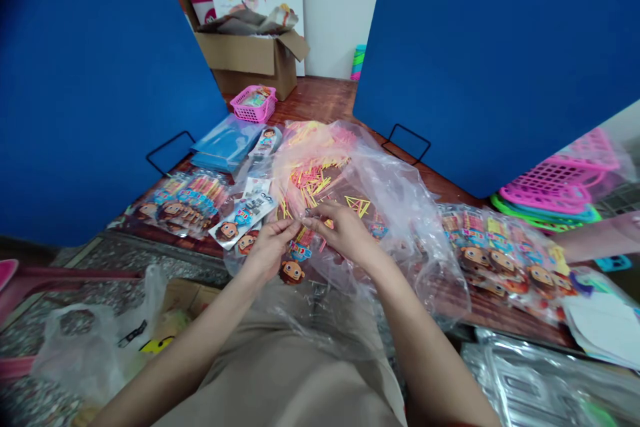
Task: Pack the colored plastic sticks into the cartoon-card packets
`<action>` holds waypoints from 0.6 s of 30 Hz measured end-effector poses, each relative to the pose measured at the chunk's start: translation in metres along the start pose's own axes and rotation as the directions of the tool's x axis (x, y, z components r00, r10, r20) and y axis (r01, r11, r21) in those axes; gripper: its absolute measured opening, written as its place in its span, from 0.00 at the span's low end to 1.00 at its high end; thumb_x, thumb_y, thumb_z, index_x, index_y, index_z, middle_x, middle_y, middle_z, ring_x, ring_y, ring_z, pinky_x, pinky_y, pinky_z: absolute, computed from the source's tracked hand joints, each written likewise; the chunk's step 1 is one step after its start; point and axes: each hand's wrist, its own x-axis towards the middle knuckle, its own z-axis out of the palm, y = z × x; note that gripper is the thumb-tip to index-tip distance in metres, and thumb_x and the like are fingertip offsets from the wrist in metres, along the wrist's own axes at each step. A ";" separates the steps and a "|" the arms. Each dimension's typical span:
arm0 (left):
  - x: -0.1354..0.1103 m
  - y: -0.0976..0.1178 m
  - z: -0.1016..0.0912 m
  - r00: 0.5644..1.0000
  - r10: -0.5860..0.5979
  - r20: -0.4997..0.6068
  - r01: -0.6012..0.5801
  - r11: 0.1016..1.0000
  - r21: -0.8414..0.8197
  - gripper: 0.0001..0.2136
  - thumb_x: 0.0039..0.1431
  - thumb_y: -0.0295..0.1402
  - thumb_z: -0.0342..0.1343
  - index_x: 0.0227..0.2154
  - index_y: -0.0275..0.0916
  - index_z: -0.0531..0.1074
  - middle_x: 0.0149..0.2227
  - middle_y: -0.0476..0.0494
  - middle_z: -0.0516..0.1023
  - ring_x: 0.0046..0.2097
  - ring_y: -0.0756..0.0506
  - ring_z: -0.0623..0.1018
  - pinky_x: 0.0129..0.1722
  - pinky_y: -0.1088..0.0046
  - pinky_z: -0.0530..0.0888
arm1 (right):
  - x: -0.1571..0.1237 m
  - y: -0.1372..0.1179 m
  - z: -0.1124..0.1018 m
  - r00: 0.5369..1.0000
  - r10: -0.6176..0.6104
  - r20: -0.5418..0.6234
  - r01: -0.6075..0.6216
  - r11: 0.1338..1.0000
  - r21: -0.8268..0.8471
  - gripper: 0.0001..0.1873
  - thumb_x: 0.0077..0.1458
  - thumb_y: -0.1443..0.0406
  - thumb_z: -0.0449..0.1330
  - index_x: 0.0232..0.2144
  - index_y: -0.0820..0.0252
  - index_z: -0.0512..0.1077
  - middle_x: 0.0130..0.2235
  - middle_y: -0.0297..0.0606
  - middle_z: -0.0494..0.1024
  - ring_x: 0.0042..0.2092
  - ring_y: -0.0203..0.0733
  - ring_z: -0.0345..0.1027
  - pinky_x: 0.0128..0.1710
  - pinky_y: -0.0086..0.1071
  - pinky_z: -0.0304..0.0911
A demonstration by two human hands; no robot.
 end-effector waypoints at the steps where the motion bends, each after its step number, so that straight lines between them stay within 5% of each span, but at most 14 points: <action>1: 0.000 -0.001 0.001 1.000 0.001 -0.001 -0.001 1.000 -0.009 0.17 0.37 0.42 0.70 0.27 0.34 0.80 0.26 0.45 0.79 0.27 0.49 0.74 0.28 0.74 0.69 | 0.000 0.001 -0.001 1.000 0.006 -0.019 -0.006 1.000 -0.008 0.17 0.58 0.51 0.57 0.35 0.58 0.76 0.34 0.38 0.77 0.35 0.39 0.68 0.36 0.31 0.60; 6: 0.000 -0.003 0.003 0.999 -0.020 -0.026 0.018 0.999 -0.045 0.17 0.33 0.41 0.72 0.26 0.34 0.80 0.24 0.46 0.78 0.25 0.50 0.73 0.27 0.75 0.70 | 0.001 0.003 0.005 0.998 0.060 0.020 -0.061 0.998 0.034 0.21 0.58 0.49 0.55 0.28 0.60 0.73 0.26 0.35 0.74 0.28 0.36 0.64 0.30 0.29 0.57; 10: 0.000 0.000 0.003 0.999 -0.032 -0.036 0.029 0.996 -0.090 0.18 0.34 0.41 0.72 0.28 0.34 0.80 0.25 0.45 0.79 0.26 0.50 0.74 0.28 0.74 0.71 | 0.001 0.006 0.006 0.991 0.099 -0.090 -0.094 0.994 0.059 0.19 0.58 0.50 0.56 0.31 0.60 0.72 0.27 0.34 0.74 0.28 0.35 0.64 0.29 0.28 0.56; 13: -0.002 0.001 0.002 0.998 -0.034 -0.044 0.031 0.998 -0.061 0.17 0.35 0.41 0.71 0.27 0.34 0.80 0.25 0.45 0.79 0.26 0.50 0.73 0.28 0.74 0.70 | 0.003 0.008 0.005 0.995 0.094 -0.033 -0.094 0.995 0.026 0.20 0.56 0.50 0.58 0.26 0.61 0.71 0.24 0.33 0.71 0.26 0.35 0.60 0.27 0.28 0.53; 18: -0.004 0.003 -0.007 0.991 -0.099 0.089 0.087 0.988 0.130 0.17 0.31 0.38 0.73 0.26 0.34 0.80 0.27 0.44 0.80 0.28 0.50 0.74 0.29 0.76 0.68 | 0.006 0.007 0.006 0.987 0.118 -0.113 -0.114 0.993 0.043 0.21 0.56 0.50 0.57 0.24 0.61 0.70 0.22 0.32 0.69 0.25 0.34 0.58 0.26 0.28 0.51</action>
